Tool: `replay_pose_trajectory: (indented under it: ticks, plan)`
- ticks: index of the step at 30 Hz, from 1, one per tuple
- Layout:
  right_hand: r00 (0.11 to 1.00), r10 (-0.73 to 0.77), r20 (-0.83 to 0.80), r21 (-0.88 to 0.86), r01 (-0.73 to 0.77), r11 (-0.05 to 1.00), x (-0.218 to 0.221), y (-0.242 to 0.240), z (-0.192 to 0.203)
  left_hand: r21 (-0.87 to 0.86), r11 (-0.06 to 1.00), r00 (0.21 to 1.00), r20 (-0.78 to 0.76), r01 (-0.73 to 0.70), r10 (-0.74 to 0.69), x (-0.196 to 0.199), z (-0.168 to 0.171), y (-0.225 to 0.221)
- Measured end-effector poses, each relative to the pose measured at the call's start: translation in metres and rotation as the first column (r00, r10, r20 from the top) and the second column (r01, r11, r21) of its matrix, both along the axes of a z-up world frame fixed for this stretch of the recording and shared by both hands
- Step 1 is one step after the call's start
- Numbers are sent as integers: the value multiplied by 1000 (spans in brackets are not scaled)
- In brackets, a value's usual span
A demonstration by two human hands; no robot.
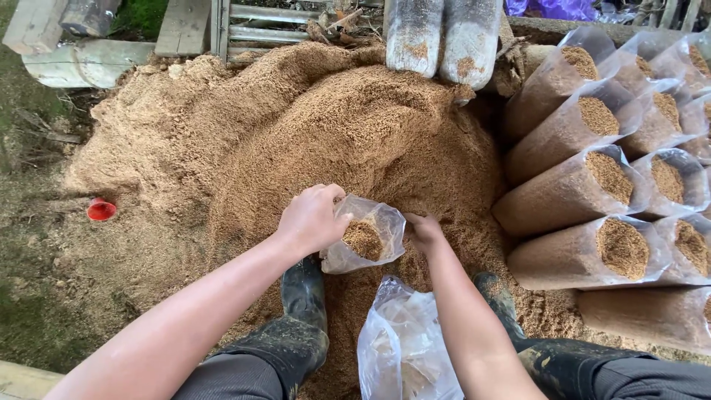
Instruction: Filling plastic bags with granular substrate by hand from a large pile
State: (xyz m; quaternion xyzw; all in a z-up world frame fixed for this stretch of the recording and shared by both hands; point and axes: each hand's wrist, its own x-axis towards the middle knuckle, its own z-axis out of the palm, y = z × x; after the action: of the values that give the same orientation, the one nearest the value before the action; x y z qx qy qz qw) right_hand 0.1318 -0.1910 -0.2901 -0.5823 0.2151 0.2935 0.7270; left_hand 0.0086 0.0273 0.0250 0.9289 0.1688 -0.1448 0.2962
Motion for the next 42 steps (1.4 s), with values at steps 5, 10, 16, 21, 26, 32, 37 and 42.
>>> replay_pose_trajectory:
  ticks: [5, 10, 16, 21, 26, 32, 37, 42]
  plan:
    - [993, 121, -4, 178, -118, 977, 20, -16, 61, 19, 1000, 1000, 24, 16, -16, -5, 2, -7]
    - [965, 208, 162, 261, -245, 934, 22, -7, 179, -18, 1000, 999, 53, 7, -6, -17, 4, -15]
    - [772, 323, 548, 220, -505, 834, -8, 9, 265, -48, 998, 999, -20, -34, 33, -22, 10, -22]
    - [534, 516, 670, -76, -641, 763, -42, 25, 288, -63, 997, 998, -60, -38, 34, -24, 8, -28]
    - [421, 670, 612, -335, -629, 701, -40, 31, 278, -47, 999, 999, -45, -20, 18, -21, 10, -22]
    - [358, 775, 521, -526, -580, 622, -47, 42, 286, -48, 999, 998, -61, -21, 18, -15, -14, -16]
    - [196, 864, 464, -631, -612, 477, -59, 56, 319, -55, 998, 997, -76, -36, 32, -17, 7, -14]
    - [16, 942, 335, -710, -653, 263, -59, 53, 314, -84, 995, 995, -89, -56, 49, -19, 26, -17]
